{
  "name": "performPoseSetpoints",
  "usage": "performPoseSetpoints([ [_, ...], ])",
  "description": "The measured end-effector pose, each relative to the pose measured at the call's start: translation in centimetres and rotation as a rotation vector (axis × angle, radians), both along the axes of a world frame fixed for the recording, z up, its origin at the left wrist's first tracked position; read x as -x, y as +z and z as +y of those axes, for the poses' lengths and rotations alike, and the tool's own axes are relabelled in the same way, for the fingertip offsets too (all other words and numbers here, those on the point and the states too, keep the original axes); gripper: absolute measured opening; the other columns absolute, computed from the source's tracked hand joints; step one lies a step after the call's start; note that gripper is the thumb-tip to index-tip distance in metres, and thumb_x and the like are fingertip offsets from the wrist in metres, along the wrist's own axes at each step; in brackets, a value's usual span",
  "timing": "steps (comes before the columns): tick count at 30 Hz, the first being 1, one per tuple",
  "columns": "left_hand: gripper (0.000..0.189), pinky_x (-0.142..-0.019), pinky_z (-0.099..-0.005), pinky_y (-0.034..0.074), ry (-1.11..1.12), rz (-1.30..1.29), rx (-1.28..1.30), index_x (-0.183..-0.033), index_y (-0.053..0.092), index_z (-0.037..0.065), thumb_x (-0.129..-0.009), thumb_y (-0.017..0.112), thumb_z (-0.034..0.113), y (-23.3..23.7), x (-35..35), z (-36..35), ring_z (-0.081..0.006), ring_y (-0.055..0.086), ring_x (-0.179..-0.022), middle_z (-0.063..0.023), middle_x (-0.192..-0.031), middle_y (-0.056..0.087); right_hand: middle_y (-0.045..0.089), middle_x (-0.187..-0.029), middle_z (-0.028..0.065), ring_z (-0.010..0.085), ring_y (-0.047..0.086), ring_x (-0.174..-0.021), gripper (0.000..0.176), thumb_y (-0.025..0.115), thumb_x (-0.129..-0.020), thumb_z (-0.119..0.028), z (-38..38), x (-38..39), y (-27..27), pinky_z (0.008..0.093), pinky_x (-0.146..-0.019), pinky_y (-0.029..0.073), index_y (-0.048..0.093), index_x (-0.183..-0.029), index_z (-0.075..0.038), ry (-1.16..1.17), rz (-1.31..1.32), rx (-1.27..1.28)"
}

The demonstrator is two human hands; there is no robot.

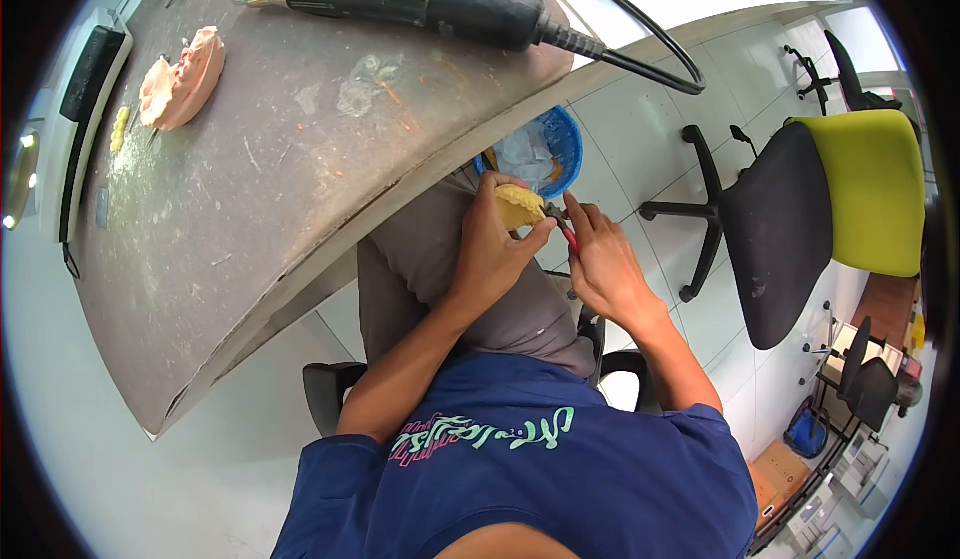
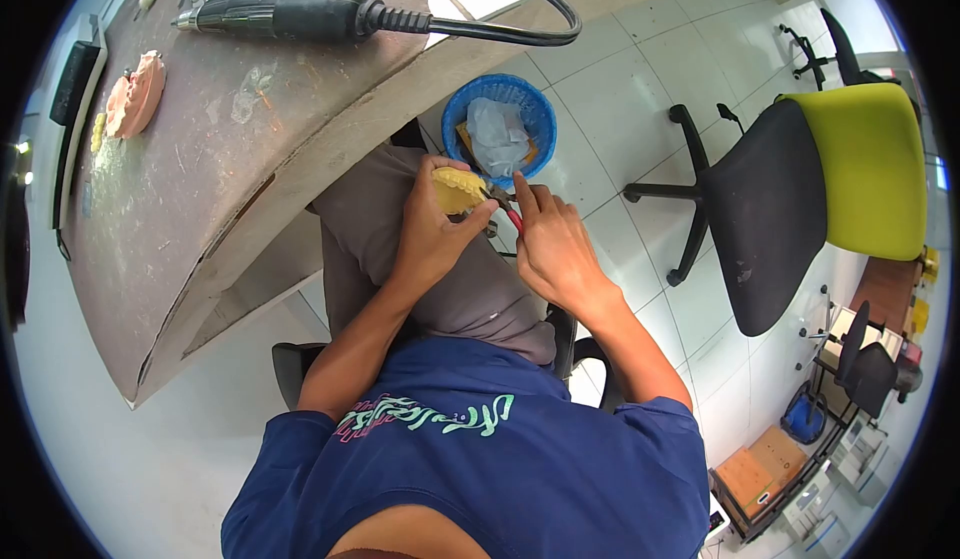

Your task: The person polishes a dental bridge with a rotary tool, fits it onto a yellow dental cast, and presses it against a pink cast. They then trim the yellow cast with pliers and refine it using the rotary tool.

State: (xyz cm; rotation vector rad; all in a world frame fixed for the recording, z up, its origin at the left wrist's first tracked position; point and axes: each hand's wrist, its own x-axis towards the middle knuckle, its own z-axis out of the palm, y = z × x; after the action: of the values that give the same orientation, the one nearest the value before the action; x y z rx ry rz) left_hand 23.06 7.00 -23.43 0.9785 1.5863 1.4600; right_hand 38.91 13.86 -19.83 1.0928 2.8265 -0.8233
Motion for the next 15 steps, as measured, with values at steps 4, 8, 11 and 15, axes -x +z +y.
performPoseSetpoints([
  [4, 0.050, -0.081, -0.0355, 0.051, -0.026, 0.031, 0.068, -0.110, 0.046, 0.001, -0.074, 0.079, 0.008, 0.0, 0.3, 0.0, -0.0238, 0.064, -0.091, -0.0158, -0.099, 0.061, 0.057, -0.102, 0.0275, 0.0442, 0.059, -0.087, 0.045, 0.055, -0.082, -0.002, 0.2, -0.1, -1.3, 0.0500, -0.075, 0.048, 0.047, -0.124, 0.009, 0.121, 0.129, -0.254],
  [8, 0.049, -0.079, -0.0314, 0.052, -0.004, 0.098, 0.061, -0.111, 0.049, 0.002, -0.075, 0.080, 0.012, -1.1, 0.5, 0.3, -0.0167, 0.063, -0.089, -0.0106, -0.096, 0.063, 0.059, -0.094, 0.0273, 0.0452, 0.059, -0.083, 0.018, 0.056, -0.088, -0.009, 0.2, 0.1, -1.4, 0.0491, -0.071, 0.047, 0.051, -0.099, 0.004, -0.061, 0.088, 0.174],
  [11, 0.048, -0.079, -0.0312, 0.051, -0.029, 0.150, 0.109, -0.111, 0.050, 0.002, -0.075, 0.080, 0.011, -0.9, 1.0, 0.5, -0.0162, 0.062, -0.088, -0.0102, -0.095, 0.062, 0.059, -0.081, 0.0248, 0.0432, 0.057, -0.073, 0.016, 0.056, -0.093, -0.013, 0.6, 0.3, -1.7, 0.0469, -0.066, 0.045, 0.053, -0.090, 0.002, -0.198, 0.098, 0.284],
  [15, 0.047, -0.079, -0.0317, 0.051, -0.063, 0.007, 0.112, -0.110, 0.049, 0.002, -0.075, 0.079, 0.010, -0.5, 1.3, 0.7, -0.0166, 0.062, -0.088, -0.0100, -0.095, 0.061, 0.055, -0.060, 0.0226, 0.0464, 0.056, -0.063, 0.027, 0.058, -0.095, -0.021, 0.0, 0.3, -2.9, 0.0512, -0.062, 0.042, 0.051, -0.079, 0.000, -0.292, 0.156, 0.310],
])
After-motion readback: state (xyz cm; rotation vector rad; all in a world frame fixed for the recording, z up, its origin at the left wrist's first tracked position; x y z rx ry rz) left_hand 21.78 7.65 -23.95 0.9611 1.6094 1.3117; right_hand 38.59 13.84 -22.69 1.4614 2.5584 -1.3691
